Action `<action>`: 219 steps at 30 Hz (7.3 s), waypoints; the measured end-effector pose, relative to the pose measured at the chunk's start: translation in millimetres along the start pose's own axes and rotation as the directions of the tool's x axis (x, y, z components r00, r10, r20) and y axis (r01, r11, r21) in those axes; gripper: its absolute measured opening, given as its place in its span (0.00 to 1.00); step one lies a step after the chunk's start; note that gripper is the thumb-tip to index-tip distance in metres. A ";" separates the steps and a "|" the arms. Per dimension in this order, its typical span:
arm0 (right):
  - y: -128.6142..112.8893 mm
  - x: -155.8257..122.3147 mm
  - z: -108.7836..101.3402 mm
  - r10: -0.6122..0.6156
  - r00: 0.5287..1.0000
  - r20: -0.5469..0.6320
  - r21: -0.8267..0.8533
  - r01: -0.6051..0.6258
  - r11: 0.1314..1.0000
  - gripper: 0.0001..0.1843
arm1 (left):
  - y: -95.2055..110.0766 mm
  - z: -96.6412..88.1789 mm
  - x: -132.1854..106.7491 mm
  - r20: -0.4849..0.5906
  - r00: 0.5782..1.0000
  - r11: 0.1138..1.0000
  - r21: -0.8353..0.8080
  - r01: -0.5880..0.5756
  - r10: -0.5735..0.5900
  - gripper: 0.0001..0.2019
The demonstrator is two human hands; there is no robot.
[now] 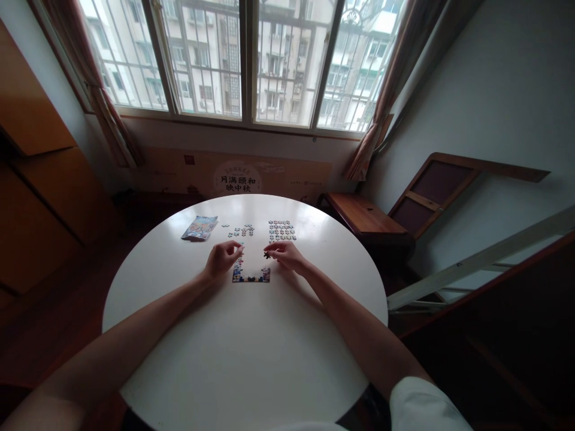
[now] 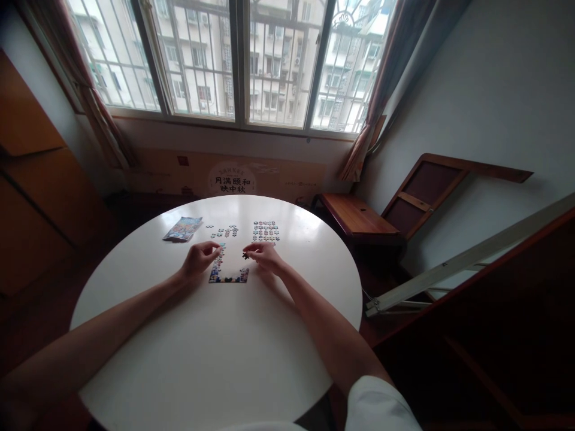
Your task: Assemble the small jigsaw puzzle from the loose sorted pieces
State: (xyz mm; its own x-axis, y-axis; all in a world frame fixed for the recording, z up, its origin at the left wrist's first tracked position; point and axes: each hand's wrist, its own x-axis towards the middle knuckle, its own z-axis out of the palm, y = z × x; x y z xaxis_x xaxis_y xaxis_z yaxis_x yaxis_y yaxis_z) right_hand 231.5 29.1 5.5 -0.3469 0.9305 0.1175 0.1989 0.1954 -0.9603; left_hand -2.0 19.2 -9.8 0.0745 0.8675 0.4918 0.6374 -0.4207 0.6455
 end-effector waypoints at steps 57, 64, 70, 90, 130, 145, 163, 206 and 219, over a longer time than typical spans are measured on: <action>7.1 -0.8 -12.7 -0.062 0.971 0.231 -0.079 0.082 0.993 0.12 | 26.8 -12.3 -17.1 0.450 0.806 0.880 0.087 -0.467 0.384 0.16; 5.1 -1.6 -11.6 -0.053 0.967 0.249 -0.104 0.081 0.991 0.10 | 33.8 -12.6 -20.3 0.479 0.747 0.822 0.087 -0.563 0.461 0.17; 6.6 -0.1 -10.9 -0.058 0.965 0.255 -0.130 0.093 0.987 0.10 | 39.9 -15.1 -17.8 0.539 0.657 0.716 0.136 -0.685 0.527 0.18; 3.6 -1.9 -4.6 -0.098 0.975 0.199 -0.410 0.174 0.895 0.07 | 44.1 -18.8 -15.8 0.579 0.648 0.741 0.108 -0.663 0.496 0.16; 5.1 -4.1 -9.0 -0.103 0.975 0.195 -0.486 0.188 0.853 0.11 | 18.5 -5.8 -8.1 0.259 0.923 0.913 0.222 -0.343 0.284 0.15; 0.7 -6.1 -6.1 -0.086 0.982 0.170 -0.523 0.164 0.837 0.09 | 13.6 -7.6 -6.2 0.211 0.977 0.944 0.314 -0.098 0.032 0.12; 2.0 -6.8 -10.8 -0.061 0.994 -0.092 -0.765 -0.032 0.643 0.08 | 8.0 -8.3 -6.4 0.229 0.972 0.943 0.314 -0.114 0.042 0.12; -1.0 -10.6 -4.6 -0.048 0.999 -0.024 -0.802 0.010 0.597 0.10 | 10.8 -10.3 -6.5 0.240 0.969 0.937 0.323 -0.131 0.053 0.12; -4.5 -11.1 -4.0 -0.031 0.999 -0.023 -0.801 0.001 0.598 0.11 | 12.3 -11.4 -5.9 0.254 0.966 0.937 0.326 -0.124 0.039 0.13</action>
State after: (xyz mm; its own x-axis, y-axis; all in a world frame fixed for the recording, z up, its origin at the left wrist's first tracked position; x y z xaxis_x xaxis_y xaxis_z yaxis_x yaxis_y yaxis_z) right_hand 238.2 19.1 9.5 -0.3321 0.9307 0.1533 0.8532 0.3657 -0.3719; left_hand -3.3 5.9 1.9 0.2922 0.8892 0.3520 0.8383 -0.4154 0.3533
